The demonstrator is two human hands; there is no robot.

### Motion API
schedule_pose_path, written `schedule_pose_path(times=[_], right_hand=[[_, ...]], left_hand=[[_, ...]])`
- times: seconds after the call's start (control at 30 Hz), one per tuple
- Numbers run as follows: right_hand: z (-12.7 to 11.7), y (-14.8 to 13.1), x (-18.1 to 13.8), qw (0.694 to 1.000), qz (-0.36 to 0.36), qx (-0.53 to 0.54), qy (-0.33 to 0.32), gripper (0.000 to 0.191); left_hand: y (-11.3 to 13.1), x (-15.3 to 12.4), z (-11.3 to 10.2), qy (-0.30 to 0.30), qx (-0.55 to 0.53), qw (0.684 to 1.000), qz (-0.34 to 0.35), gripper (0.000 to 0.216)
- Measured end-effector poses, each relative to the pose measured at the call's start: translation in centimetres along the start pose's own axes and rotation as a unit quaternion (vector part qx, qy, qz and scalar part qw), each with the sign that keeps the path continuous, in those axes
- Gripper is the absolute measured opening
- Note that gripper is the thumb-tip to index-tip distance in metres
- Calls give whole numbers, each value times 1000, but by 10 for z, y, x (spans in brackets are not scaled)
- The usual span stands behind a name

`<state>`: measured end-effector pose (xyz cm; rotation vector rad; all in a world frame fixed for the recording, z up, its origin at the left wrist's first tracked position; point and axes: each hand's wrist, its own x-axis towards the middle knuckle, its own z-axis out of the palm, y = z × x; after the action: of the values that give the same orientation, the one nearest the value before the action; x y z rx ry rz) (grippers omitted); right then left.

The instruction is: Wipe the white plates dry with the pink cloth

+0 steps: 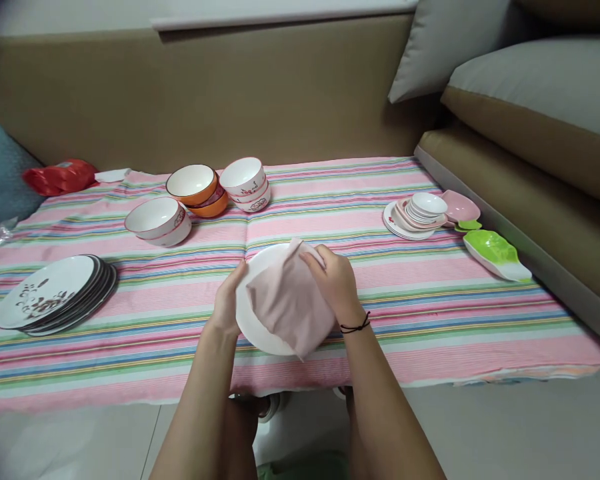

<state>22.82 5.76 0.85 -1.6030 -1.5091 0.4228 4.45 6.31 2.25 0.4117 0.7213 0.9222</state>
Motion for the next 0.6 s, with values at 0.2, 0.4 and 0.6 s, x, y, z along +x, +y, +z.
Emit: schedule_pose_path(times=[0.2,0.4,0.6], right_hand=[[1,-5,-1,997,-53,-7,-52,33],[5,-7,3,998,-45,18,-48,30],[-1,5,5,996,73,32,-42,40]], left_hand=[[-6,1,-2,-49,53,996,-49,37],[-10,7,-3,-54,99,994,-8,35],[-12,11,-2,-16,60,998,23,46]])
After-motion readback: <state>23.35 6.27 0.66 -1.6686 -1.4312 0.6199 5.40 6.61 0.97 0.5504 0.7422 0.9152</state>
